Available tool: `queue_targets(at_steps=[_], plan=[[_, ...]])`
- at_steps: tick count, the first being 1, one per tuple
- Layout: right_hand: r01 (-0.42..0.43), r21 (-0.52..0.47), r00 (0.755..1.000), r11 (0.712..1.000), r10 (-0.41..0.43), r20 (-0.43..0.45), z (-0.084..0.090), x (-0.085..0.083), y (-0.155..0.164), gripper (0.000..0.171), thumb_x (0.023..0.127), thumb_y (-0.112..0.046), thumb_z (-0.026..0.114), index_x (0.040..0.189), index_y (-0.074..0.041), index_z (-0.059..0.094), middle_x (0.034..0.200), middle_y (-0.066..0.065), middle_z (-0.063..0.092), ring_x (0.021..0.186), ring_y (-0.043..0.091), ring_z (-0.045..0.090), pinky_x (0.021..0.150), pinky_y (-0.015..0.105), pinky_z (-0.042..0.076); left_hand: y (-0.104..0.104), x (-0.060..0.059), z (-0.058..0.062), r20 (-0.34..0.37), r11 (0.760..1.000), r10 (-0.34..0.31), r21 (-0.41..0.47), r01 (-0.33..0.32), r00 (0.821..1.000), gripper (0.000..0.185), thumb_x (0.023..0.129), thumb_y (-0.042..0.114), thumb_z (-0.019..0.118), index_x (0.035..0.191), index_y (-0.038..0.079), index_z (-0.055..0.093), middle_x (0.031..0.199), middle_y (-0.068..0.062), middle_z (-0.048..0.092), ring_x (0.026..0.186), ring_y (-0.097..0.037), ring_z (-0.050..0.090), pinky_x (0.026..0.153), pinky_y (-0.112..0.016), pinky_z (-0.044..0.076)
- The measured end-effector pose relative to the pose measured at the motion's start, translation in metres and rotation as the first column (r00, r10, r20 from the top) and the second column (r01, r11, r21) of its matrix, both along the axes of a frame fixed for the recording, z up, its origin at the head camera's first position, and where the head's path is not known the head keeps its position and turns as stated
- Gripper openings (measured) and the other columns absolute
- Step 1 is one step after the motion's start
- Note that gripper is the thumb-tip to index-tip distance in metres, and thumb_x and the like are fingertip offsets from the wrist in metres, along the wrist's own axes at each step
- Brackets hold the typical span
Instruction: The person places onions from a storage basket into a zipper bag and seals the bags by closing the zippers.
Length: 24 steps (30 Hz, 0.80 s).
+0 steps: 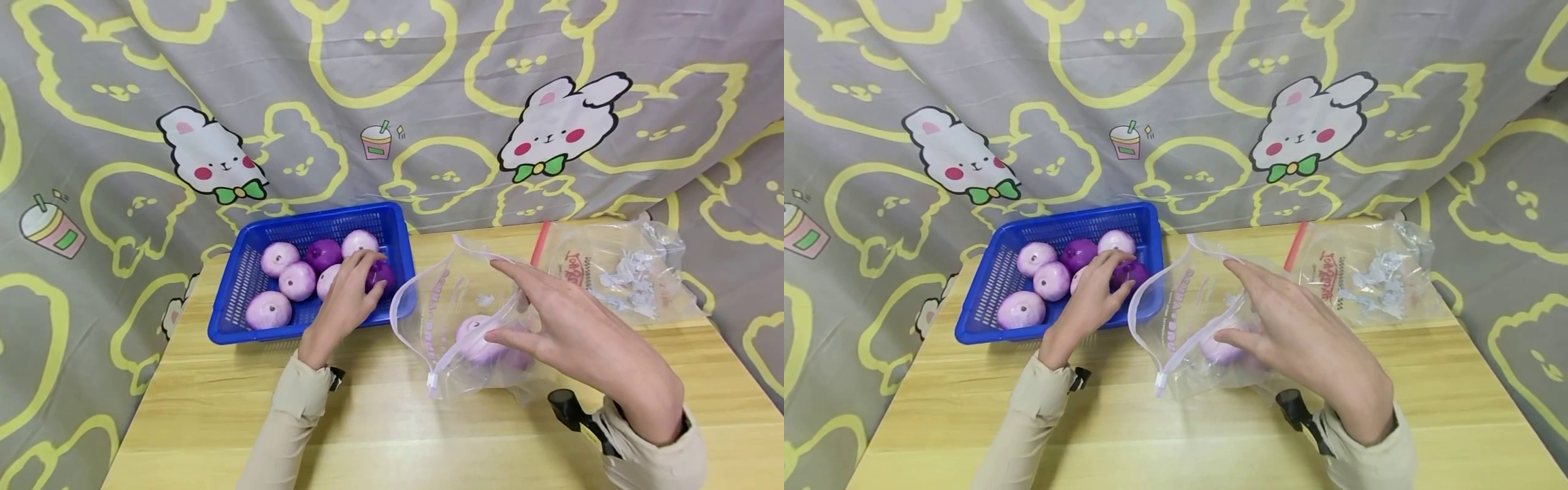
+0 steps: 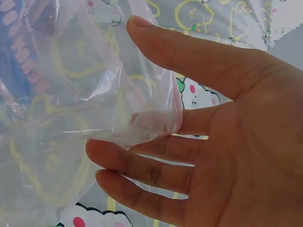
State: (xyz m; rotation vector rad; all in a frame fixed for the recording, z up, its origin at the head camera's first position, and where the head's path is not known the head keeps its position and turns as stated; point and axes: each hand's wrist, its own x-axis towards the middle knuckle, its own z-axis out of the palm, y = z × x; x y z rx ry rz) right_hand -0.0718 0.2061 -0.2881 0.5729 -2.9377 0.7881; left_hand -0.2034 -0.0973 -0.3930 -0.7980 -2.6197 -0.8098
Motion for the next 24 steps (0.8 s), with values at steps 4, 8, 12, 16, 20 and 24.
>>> queue_targets(at_steps=[4,8,12,16,20,24], plan=[[-0.001,0.003,1.0,1.0,0.001,-0.008,0.0,0.0,-0.001,0.083,0.088,-0.057,0.068,0.153,-0.017,0.037,0.132,0.004,0.057,0.104,0.021,0.057,0.095,0.05,0.046,-0.003,-0.006,-0.005,0.02,1.0,-0.003,-0.022,0.004,1.0,0.04,0.085,0.005,0.075,0.123,0.004,0.062,0.128,-0.016,0.058,0.12,-0.033,0.054,0.106,-0.044,0.042],[-0.005,0.0,1.0,1.0,0.005,0.004,0.0,-0.001,-0.002,0.083,0.088,-0.059,0.067,0.153,-0.017,0.037,0.141,0.006,0.054,0.117,0.026,0.057,0.099,0.053,0.045,-0.004,-0.011,-0.007,0.029,0.999,-0.011,-0.043,0.012,1.0,0.04,0.085,0.009,0.075,0.123,0.004,0.062,0.126,-0.016,0.058,0.116,-0.034,0.056,0.102,-0.045,0.044],[-0.011,-0.001,1.0,1.0,0.011,0.008,-0.001,-0.002,-0.003,0.083,0.088,-0.057,0.068,0.153,-0.017,0.036,0.149,0.008,0.047,0.129,0.031,0.052,0.103,0.056,0.042,-0.005,-0.016,-0.008,0.042,0.997,-0.02,-0.08,0.023,0.999,0.042,0.085,0.01,0.076,0.123,0.003,0.062,0.125,-0.015,0.058,0.113,-0.035,0.056,0.1,-0.045,0.044],[-0.014,-0.004,1.0,1.0,0.014,0.004,-0.001,-0.003,-0.004,0.082,0.088,-0.056,0.068,0.153,-0.017,0.037,0.149,0.007,0.048,0.128,0.031,0.053,0.102,0.056,0.043,-0.006,-0.02,-0.01,0.072,0.993,-0.024,-0.115,0.032,0.997,0.044,0.084,0.009,0.077,0.124,0.001,0.062,0.125,-0.017,0.058,0.113,-0.036,0.055,0.099,-0.046,0.045],[-0.015,-0.005,1.0,1.0,0.015,0.006,-0.002,-0.004,-0.005,0.082,0.088,-0.058,0.067,0.152,-0.016,0.038,0.149,0.007,0.048,0.127,0.03,0.054,0.102,0.056,0.043,-0.005,-0.022,-0.012,0.111,0.99,-0.012,-0.141,0.028,0.994,0.045,0.084,0.01,0.078,0.125,0.001,0.062,0.125,-0.019,0.058,0.117,-0.036,0.054,0.1,-0.047,0.045],[-0.013,-0.001,1.0,1.0,0.013,0.005,-0.003,-0.004,-0.006,0.082,0.088,-0.057,0.069,0.152,-0.016,0.038,0.149,0.007,0.048,0.129,0.03,0.053,0.103,0.057,0.042,-0.005,-0.022,-0.012,0.168,0.983,-0.004,-0.179,0.035,0.986,0.049,0.084,0.013,0.079,0.127,0.001,0.061,0.129,-0.021,0.056,0.123,-0.036,0.052,0.104,-0.047,0.043]])
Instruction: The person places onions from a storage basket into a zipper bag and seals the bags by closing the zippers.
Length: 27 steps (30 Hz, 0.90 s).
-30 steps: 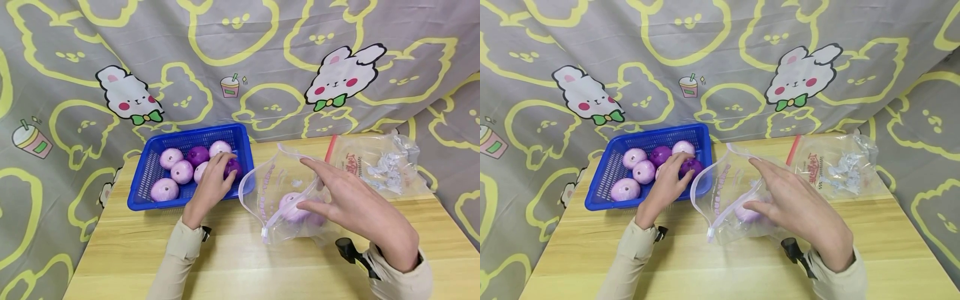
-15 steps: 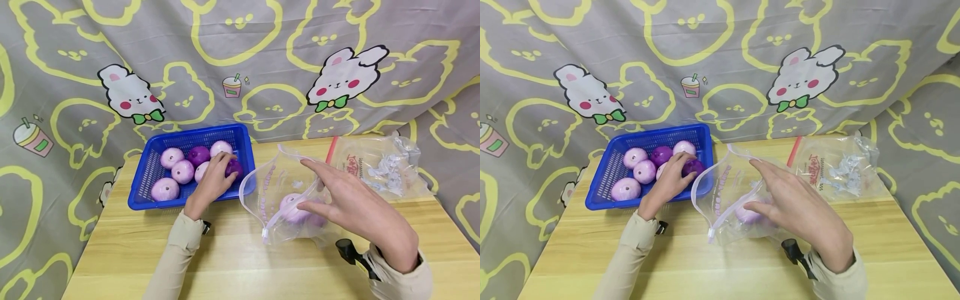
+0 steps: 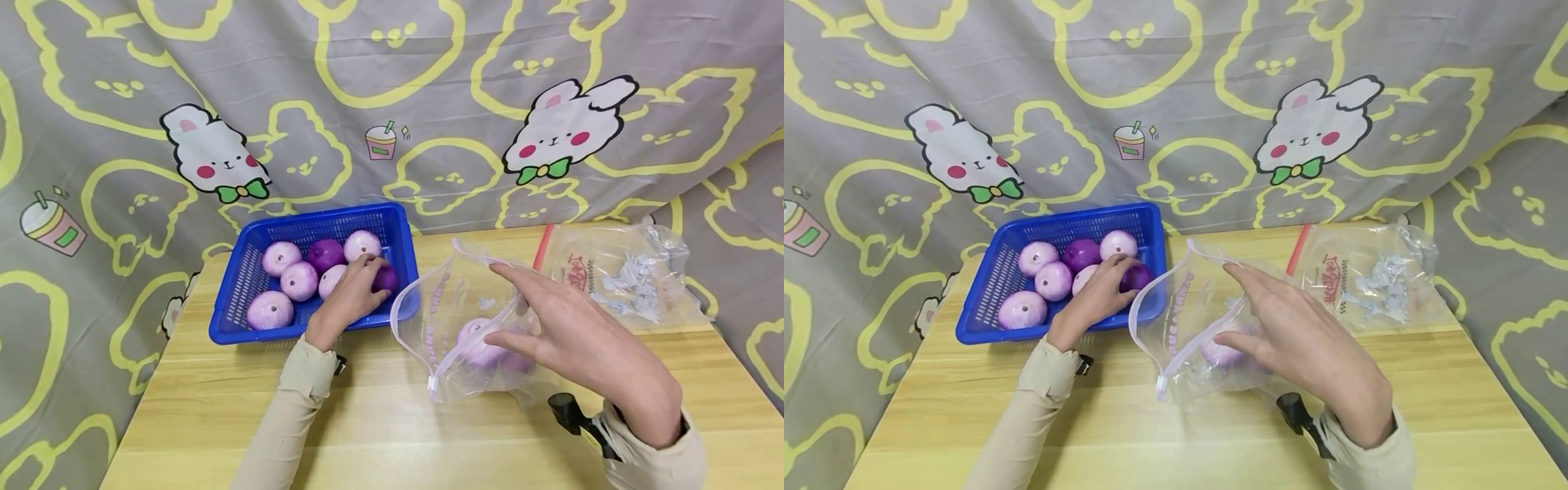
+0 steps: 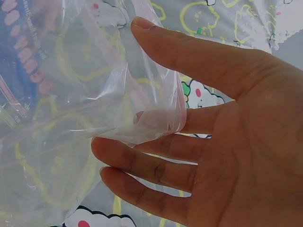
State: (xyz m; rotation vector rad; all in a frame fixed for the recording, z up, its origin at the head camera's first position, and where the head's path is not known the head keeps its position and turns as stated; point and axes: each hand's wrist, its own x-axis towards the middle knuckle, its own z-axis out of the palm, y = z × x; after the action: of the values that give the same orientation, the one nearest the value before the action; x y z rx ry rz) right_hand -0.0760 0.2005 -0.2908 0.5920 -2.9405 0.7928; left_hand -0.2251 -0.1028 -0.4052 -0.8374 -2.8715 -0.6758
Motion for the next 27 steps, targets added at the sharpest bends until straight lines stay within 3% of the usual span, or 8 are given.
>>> queue_targets(at_steps=[4,14,27], plan=[[0.002,0.005,1.0,1.0,-0.002,-0.006,-0.001,-0.001,0.0,0.081,0.088,-0.054,0.07,0.152,-0.016,0.038,0.149,0.007,0.048,0.13,0.03,0.052,0.103,0.057,0.042,0.0,-0.001,-0.001,0.028,0.999,-0.01,-0.038,0.012,1.0,0.054,0.082,0.015,0.08,0.13,0.001,0.06,0.132,-0.022,0.055,0.125,-0.037,0.051,0.106,-0.048,0.042],[0.009,0.009,1.0,1.0,-0.009,-0.006,-0.002,0.0,-0.002,0.081,0.088,-0.056,0.069,0.152,-0.016,0.039,0.149,0.007,0.048,0.131,0.031,0.05,0.103,0.057,0.041,0.0,-0.004,-0.003,0.003,0.996,0.023,-0.092,-0.023,1.0,0.057,0.081,0.006,0.08,0.134,0.004,0.057,0.128,-0.023,0.056,0.118,-0.04,0.054,0.101,-0.052,0.045],[0.011,0.008,1.0,1.0,-0.011,-0.014,0.0,0.001,-0.006,0.081,0.086,-0.046,0.075,0.151,-0.015,0.04,0.149,0.01,0.049,0.133,0.033,0.049,0.106,0.059,0.038,-0.015,-0.005,0.008,0.012,0.999,-0.022,0.032,0.021,1.0,0.052,0.086,0.011,0.078,0.134,0.002,0.059,0.131,-0.018,0.061,0.123,-0.032,0.056,0.105,-0.046,0.044]])
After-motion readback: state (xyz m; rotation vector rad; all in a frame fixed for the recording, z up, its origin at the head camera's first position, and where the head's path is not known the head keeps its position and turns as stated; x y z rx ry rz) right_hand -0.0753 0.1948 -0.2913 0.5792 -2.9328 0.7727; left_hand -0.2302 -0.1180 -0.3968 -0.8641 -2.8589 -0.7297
